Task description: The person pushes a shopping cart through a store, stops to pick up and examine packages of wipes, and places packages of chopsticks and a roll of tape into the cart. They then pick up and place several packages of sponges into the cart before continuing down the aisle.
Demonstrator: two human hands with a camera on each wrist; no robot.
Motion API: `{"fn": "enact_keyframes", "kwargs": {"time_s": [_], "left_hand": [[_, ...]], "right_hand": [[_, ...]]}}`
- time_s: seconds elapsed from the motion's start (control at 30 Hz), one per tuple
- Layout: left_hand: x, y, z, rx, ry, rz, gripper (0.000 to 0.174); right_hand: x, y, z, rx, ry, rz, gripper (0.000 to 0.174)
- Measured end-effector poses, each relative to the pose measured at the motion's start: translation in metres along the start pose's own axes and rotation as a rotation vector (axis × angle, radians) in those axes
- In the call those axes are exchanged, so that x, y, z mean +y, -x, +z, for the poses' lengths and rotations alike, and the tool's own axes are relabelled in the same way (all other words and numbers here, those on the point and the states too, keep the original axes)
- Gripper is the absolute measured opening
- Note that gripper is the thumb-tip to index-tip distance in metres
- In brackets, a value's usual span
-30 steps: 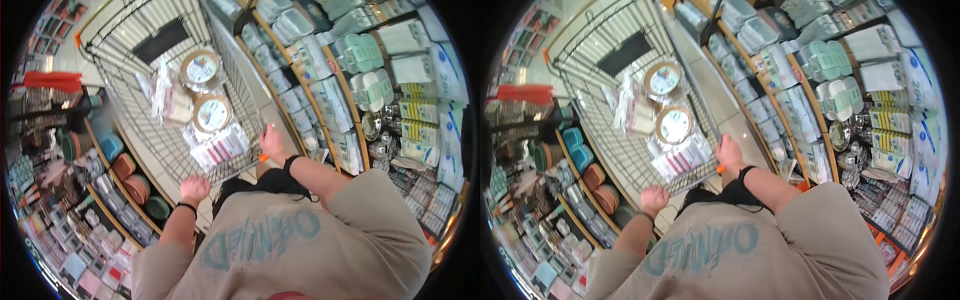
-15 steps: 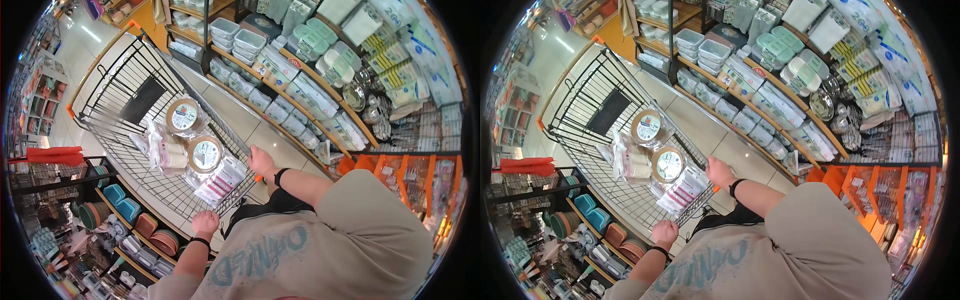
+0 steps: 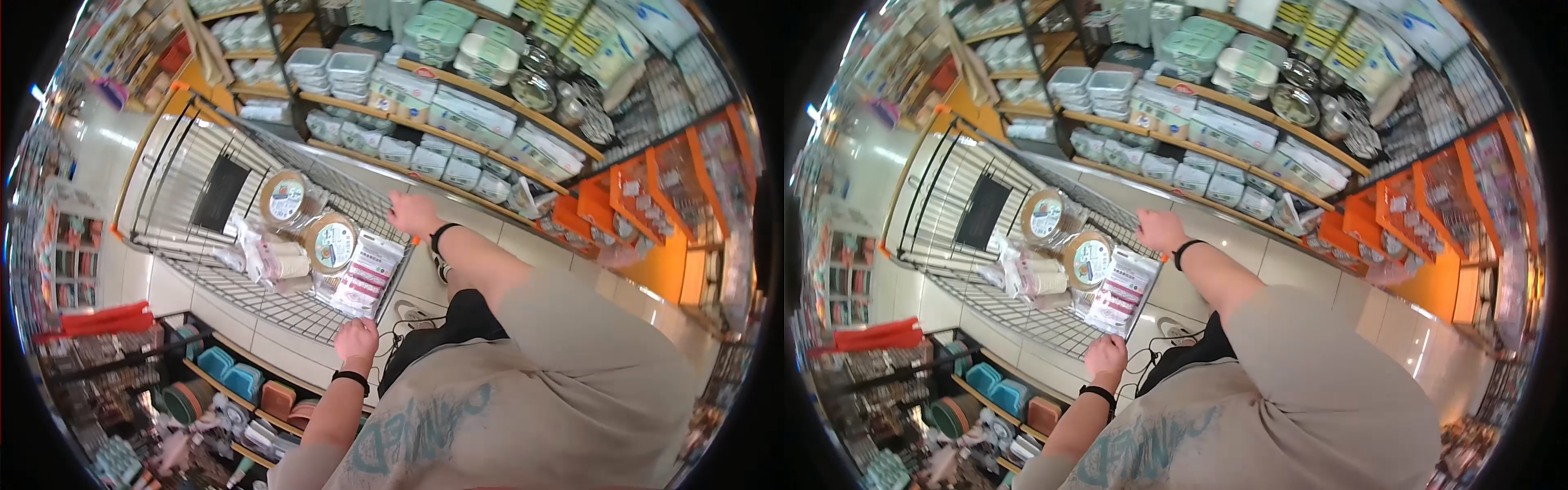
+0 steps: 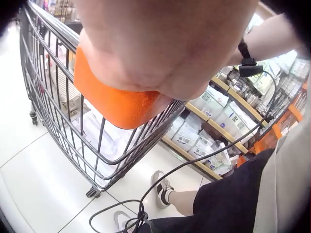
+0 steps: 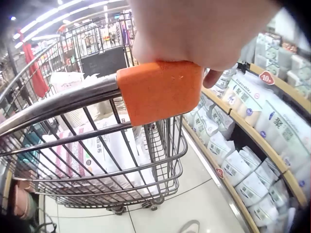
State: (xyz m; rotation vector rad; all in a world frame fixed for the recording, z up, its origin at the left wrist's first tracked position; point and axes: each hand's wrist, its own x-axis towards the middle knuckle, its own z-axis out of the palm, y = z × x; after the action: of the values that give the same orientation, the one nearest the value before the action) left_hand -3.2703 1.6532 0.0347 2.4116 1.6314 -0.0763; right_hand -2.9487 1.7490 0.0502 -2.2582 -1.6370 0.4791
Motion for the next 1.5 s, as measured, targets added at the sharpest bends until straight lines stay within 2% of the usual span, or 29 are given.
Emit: {"fn": "enact_keyframes", "kwargs": {"time_s": [0.1,0.23,0.27,0.43,0.5,0.57,0.63,0.77,0.97,1.03,1.1,1.2,1.3,1.43,1.5], "left_hand": [[0.014,-0.003,-0.004,-0.025,-0.024,-0.006,0.04],[0.006,0.004,0.001,-0.024,-0.034,0.014,0.042],[0.01,0.005,-0.009,-0.085,-0.049,0.002,0.042],[0.014,0.015,-0.017,-0.107,-0.035,0.007,0.045],[0.014,0.021,-0.016,-0.099,-0.046,0.035,0.047],[0.015,0.027,-0.017,-0.119,-0.041,0.039,0.049],[0.018,0.034,-0.022,-0.143,-0.064,0.04,0.053],[0.016,0.048,-0.02,-0.196,-0.019,0.069,0.053],[0.049,0.069,-0.039,-0.237,-0.023,0.016,0.053],[0.062,0.076,-0.042,-0.239,-0.032,-0.022,0.053],[0.065,0.079,-0.026,-0.202,-0.036,-0.02,0.053],[0.079,0.089,-0.018,-0.193,-0.013,-0.045,0.053],[0.09,0.096,-0.008,-0.122,-0.047,-0.051,0.051],[0.094,0.099,0.003,-0.162,-0.057,-0.094,0.05],[0.099,0.101,0.004,-0.151,-0.051,-0.098,0.05]], "right_hand": [[0.008,0.002,0.005,0.077,0.017,-0.031,0.03],[0.012,0.009,0.008,0.073,0.021,-0.036,0.031],[0.012,0.015,0.009,0.077,-0.019,0.014,0.03],[0.014,0.059,0.003,0.096,-0.26,0.176,0.025],[0.02,0.075,0.015,0.202,-0.301,0.2,0.027],[0.025,0.094,0.007,0.092,-0.396,0.258,0.032],[0.019,0.116,-0.031,-0.17,-0.698,0.357,0.046],[0.041,0.126,-0.018,-0.168,-0.376,0.269,0.051],[0.064,0.139,-0.023,-0.233,-0.369,0.276,0.048],[0.072,0.149,-0.029,-0.246,-0.403,0.227,0.048],[0.079,0.158,-0.042,-0.256,-0.413,0.199,0.049],[0.106,0.159,-0.031,-0.239,-0.314,0.151,0.051],[0.119,0.167,-0.03,-0.273,-0.346,0.17,0.052],[0.117,0.182,-0.053,-0.324,-0.33,0.229,0.052],[0.127,0.183,-0.051,-0.353,-0.341,0.194,0.052]]}}
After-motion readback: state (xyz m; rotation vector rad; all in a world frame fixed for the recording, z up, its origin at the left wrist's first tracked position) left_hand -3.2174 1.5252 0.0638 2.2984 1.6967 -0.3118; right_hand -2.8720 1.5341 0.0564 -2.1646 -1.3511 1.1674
